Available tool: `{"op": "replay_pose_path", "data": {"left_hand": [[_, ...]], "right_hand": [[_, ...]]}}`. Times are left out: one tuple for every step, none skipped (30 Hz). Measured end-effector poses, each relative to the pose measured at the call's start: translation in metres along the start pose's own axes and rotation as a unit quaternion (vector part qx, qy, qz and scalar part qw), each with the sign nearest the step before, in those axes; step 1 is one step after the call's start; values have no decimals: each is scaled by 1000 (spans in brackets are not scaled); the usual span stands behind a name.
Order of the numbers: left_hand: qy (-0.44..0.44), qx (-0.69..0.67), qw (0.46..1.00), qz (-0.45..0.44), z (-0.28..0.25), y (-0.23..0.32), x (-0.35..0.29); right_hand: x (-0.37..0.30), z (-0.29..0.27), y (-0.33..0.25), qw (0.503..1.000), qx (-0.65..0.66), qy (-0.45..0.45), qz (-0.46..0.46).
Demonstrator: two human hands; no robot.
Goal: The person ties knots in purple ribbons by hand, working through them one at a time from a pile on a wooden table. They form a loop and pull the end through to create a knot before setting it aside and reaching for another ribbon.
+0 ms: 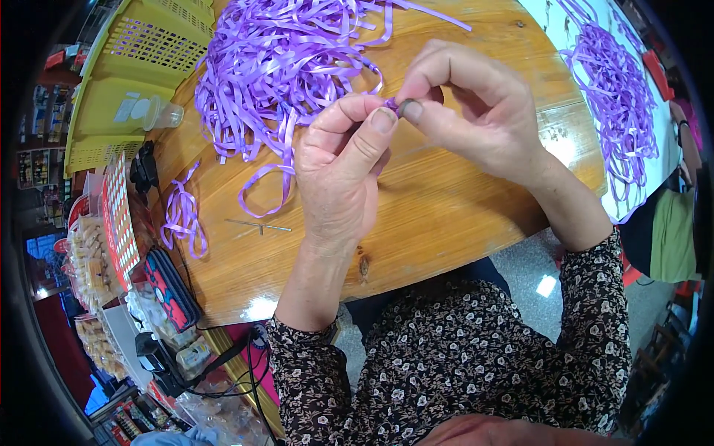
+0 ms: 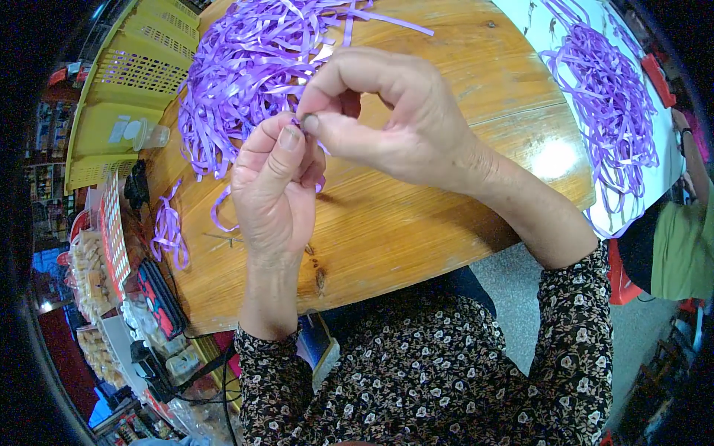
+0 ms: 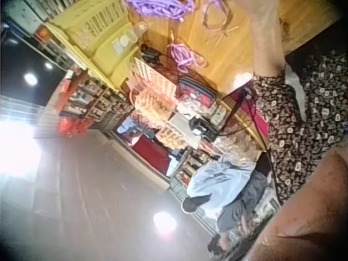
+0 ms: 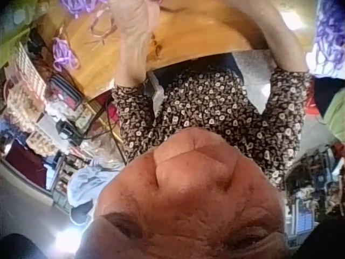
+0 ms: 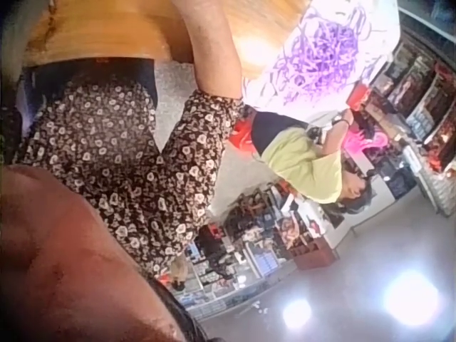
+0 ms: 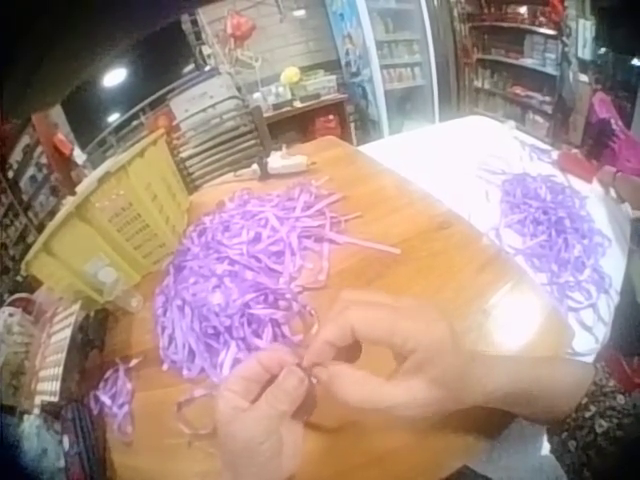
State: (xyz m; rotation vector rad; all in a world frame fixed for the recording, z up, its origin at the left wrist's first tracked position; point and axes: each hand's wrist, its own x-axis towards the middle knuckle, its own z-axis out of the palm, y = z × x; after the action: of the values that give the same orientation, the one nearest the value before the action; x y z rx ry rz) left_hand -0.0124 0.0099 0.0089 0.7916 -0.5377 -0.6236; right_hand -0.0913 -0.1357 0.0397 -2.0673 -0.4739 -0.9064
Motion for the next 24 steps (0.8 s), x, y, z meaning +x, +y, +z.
{"op": "replay_pose_path", "data": {"left_hand": [[-5,7,1000,6,1,1,0],[-10,14,1000,11,1,2,-1],[-11,13,1000,11,3,1,-1],[-10,24,999,19,4,1,-1],[-9,35,999,27,6,0,-1],[-8,36,999,27,6,1,-1],[-10,40,999,28,7,2,-1],[-12,44,999,29,7,2,-1],[-12,44,999,29,7,2,-1],[-6,46,999,23,7,3,-1],[0,48,999,17,6,3,-1],[0,48,999,18,6,3,-1],[2,39,999,14,6,3,-1],[3,29,1000,10,6,4,-1],[4,30,999,10,5,4,-1],[7,26,1000,10,5,4,-2],[10,22,1000,9,4,4,-2],[9,22,1000,9,4,5,-1],[4,23,1000,6,3,5,-1],[-1,24,1000,4,3,5,0],[-2,23,1000,3,3,5,-1],[-1,38,999,4,3,4,-1],[-1,53,999,5,4,3,-1],[0,54,999,6,4,4,-2]], "right_hand": [[-1,0,-3,990,103,10,92],[-2,0,-5,962,203,20,182],[-2,-1,-5,962,202,20,182],[-3,-2,-5,955,225,28,191],[-3,-3,-6,947,248,35,199],[-3,-2,-5,947,250,35,199],[-4,-2,-4,944,256,38,206],[-4,-2,-4,940,263,42,214],[-4,-2,-3,940,262,42,214],[-4,-3,-1,937,267,51,218],[-4,-4,0,934,272,60,223],[-4,-5,0,934,272,60,222],[-4,-6,0,939,265,42,216],[-4,-7,0,943,258,24,210],[-4,-7,0,942,259,23,210],[-3,-8,0,958,223,13,179],[-3,-8,-1,972,186,3,147],[-1,-11,-2,972,185,3,147],[2,-13,-3,992,92,-1,83],[4,-15,-3,1000,-2,-6,19],[5,-16,-1,1000,-3,-6,19],[7,-17,2,997,-63,-12,-48],[8,-18,4,986,-123,-18,-114],[8,-16,3,986,-121,-18,-115]]}}
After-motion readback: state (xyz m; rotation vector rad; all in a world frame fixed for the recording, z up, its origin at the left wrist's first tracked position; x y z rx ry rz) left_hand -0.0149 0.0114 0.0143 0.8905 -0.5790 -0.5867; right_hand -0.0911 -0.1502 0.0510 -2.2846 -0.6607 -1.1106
